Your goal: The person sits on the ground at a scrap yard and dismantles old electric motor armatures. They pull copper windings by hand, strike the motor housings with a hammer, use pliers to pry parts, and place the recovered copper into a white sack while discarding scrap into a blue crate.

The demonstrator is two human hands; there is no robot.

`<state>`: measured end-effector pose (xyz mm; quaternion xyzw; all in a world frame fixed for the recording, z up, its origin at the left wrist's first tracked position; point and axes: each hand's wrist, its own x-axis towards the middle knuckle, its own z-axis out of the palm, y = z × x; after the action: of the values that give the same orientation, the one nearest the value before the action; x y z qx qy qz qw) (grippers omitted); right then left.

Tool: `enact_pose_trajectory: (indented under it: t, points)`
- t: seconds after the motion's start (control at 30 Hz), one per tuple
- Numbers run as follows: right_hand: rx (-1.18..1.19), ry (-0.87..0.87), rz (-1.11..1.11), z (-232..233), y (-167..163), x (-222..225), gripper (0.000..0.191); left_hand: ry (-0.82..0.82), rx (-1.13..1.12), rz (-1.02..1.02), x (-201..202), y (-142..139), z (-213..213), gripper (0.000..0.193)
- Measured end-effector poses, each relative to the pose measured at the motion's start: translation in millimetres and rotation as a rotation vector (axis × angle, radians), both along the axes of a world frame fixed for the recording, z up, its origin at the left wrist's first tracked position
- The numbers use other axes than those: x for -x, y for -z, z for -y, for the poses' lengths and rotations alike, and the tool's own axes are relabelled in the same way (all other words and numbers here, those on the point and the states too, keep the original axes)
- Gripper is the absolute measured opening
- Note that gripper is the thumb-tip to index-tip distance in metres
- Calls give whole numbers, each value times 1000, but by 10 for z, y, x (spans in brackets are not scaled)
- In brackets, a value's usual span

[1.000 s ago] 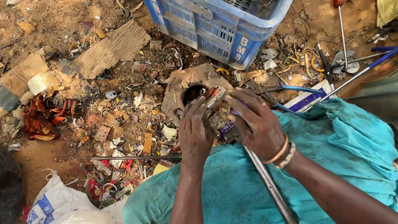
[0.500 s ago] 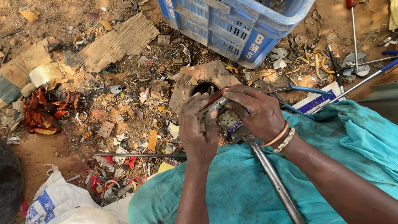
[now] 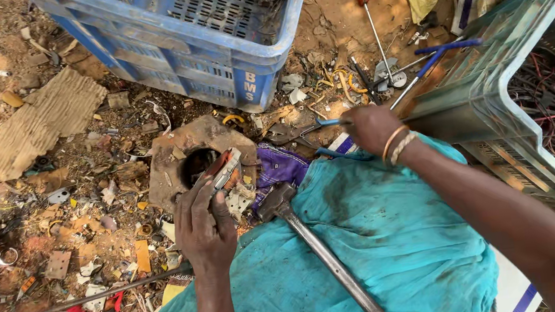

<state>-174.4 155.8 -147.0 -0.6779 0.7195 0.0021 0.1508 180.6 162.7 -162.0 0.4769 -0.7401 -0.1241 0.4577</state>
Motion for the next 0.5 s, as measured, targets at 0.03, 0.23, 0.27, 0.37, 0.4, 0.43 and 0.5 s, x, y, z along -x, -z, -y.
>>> enact_pose_trajectory:
  t: [0.03, 0.23, 0.27, 0.37, 0.4, 0.43, 0.5]
  points:
    - [-109, 31, -125, 142, 46, 275, 22, 6, -7, 0, 2, -1, 7, 18]
    - [-8, 168, -330, 435, 352, 967, 19, -17, 63, 89, 13, 42, 30, 21]
    - [46, 161, -277, 434, 405, 954, 19, 14, 35, 52, 22, 71, 30, 20]
    - [28, 84, -197, 459, 592, 987, 26, 37, -6, 42, 11, 148, 11, 18]
    - [6, -10, -351, 490, 655, 989, 20, 31, 1, 86, 10, 168, 8, 17]
    - [8, -20, -229, 482, 709, 997, 29, 22, 20, 32, 21, 183, 14, 16]
    - [-60, -56, -347, 493, 811, 1009, 34, 14, -14, -19, 23, 180, 27, 19]
